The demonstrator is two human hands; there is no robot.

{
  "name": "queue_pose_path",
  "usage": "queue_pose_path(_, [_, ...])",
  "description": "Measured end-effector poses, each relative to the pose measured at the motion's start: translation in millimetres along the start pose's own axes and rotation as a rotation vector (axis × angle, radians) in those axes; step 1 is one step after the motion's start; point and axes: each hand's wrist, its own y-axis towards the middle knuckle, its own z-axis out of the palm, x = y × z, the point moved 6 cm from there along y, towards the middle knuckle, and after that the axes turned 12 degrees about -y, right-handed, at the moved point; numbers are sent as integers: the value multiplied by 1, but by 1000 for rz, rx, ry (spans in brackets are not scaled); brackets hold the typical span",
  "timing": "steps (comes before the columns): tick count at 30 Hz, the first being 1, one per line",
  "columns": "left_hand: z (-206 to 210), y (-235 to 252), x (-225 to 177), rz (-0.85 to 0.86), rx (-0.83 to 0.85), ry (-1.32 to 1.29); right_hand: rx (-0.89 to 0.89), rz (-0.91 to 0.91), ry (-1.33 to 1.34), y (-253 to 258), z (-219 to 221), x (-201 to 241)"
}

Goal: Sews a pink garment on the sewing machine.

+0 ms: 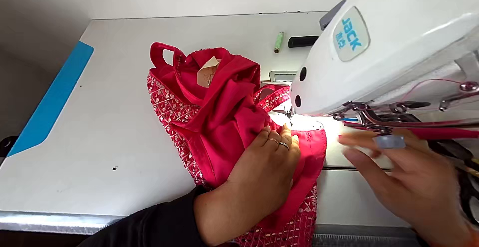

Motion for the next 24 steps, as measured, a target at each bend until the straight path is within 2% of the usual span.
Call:
queue_pose_path(5, [1, 1, 0, 4, 22, 20, 210, 349, 176, 33, 57, -11])
queue_pose_path(13, [2, 0, 1, 1, 32, 21, 158, 272, -15, 51, 57, 15])
queue_pose_path(17, [1, -1, 0, 7, 15, 26, 172, 270, -38, 47, 59, 9])
queue_pose_path(22, [1, 0, 0, 6, 29, 31, 185, 204, 91, 27, 59, -26])
queue_pose_path(24, [1, 0, 0, 11, 30, 35, 190, 150, 92, 26, 52, -25])
